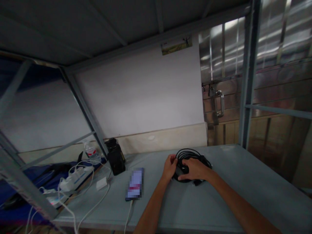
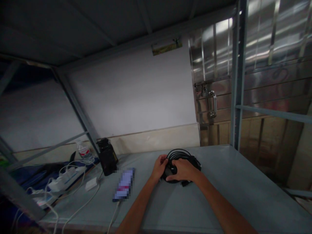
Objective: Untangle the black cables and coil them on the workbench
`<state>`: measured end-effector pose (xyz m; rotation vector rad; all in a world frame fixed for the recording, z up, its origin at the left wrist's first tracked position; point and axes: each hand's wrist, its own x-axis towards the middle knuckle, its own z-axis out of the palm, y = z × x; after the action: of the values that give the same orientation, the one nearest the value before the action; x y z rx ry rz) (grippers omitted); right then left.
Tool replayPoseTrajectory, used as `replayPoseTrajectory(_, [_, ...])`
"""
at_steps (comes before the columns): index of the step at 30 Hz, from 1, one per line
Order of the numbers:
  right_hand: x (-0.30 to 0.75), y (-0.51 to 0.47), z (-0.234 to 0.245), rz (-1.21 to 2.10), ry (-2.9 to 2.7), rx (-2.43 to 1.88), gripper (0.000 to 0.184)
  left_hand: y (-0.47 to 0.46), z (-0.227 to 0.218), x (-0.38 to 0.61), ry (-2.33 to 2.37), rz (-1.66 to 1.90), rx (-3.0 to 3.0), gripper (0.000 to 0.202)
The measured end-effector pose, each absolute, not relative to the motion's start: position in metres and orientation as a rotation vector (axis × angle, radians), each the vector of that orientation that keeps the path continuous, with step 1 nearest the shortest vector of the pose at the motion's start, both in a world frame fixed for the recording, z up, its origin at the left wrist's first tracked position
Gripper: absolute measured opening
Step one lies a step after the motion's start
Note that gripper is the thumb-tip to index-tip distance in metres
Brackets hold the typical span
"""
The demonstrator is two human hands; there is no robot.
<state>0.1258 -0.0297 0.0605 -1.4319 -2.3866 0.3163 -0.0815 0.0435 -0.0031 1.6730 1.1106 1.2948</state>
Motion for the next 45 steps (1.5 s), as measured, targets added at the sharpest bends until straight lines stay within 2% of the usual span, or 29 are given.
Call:
replayPoseTrajectory(2, [0.125,-0.030,0.061,0.320,-2.404,-1.467,0.088,0.043,-0.003,-0.081,1.123,1.303,1.651,0.027])
replayPoseTrajectory(4, [0.123,-0.030,0.061,0.316,-2.406,-1.486,0.088,0.042,-0.002,-0.081,1.130,1.310,1.643,0.027])
replayPoseTrajectory(11, [0.120,-0.029,0.056,0.223,-2.394,-1.508,0.055,0.041,0.000,-0.082,1.120,1.321,1.676,0.027])
replayPoseTrajectory(17, [0.119,-0.028,0.056,0.224,-2.386,-1.504,0.047,0.039,0.002,-0.082,1.111,1.311,1.702,0.028])
replayPoseTrajectory(26, [0.134,-0.021,0.058,0.236,-2.338,-1.555,0.043,0.033,0.008,-0.081,1.145,1.277,1.688,0.031])
replayPoseTrajectory(35, [0.148,-0.011,0.051,0.143,-2.238,-1.748,0.053,0.031,0.012,-0.078,1.193,1.295,1.653,0.043])
replayPoseTrajectory(40, [0.149,-0.011,0.050,0.117,-2.236,-1.758,0.059,0.033,0.009,-0.080,1.167,1.270,1.710,0.039])
replayPoseTrajectory(45, [0.147,-0.012,0.052,0.034,-2.240,-1.728,0.054,0.031,0.006,-0.081,1.117,1.206,1.832,0.033])
